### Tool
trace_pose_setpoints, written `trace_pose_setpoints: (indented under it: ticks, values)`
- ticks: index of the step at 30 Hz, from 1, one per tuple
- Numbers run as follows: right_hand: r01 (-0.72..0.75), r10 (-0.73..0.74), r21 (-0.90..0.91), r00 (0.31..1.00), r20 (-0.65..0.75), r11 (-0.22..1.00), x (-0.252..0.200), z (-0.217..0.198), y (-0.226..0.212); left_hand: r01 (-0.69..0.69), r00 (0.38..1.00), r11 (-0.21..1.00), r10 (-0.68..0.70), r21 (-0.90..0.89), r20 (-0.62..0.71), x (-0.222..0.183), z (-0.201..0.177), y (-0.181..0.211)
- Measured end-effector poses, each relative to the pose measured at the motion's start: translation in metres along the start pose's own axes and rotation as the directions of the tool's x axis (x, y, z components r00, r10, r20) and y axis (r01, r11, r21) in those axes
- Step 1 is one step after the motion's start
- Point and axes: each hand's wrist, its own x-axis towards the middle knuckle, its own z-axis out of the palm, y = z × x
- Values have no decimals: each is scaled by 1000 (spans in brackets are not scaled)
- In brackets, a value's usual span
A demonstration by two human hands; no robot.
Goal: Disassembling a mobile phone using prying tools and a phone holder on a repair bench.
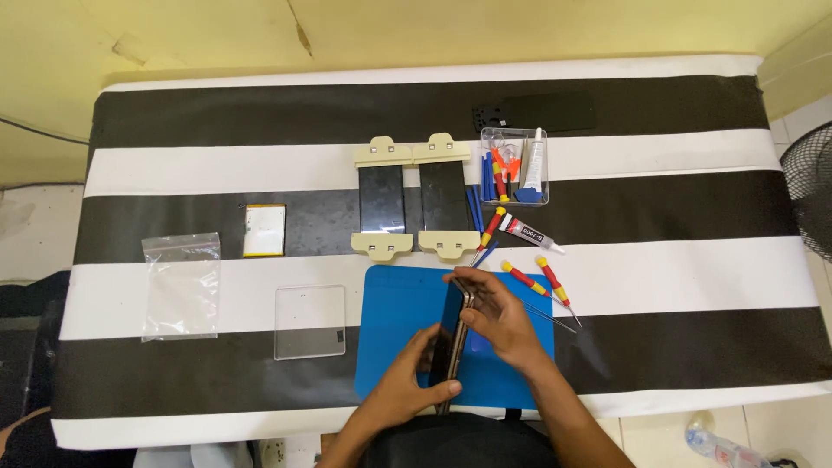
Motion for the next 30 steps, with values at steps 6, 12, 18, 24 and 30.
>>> trace_pose_setpoints:
  ticks: [6,12,18,24,30]
  values:
    - [-33,33,-3,999,-8,999,0,-2,-1,43,999,999,-44,16,23,0,2,7]
    - [-38,38,-12,999,-9,999,-4,0,-6,45,998,999,-46,31,35,-5,7,14]
    - [-60,62,-89,998,20,994,-3,13,-19,60,979,981,-21,184,-205,-2,22,13]
    - [-30,46,119,990,-134,992,6,33,-1,199,940,944,-108,262,-325,-7,31,49]
    - [-26,64,332,993,-104,943,9,37,-12,29,964,996,-6,82,-267,-2,28,5]
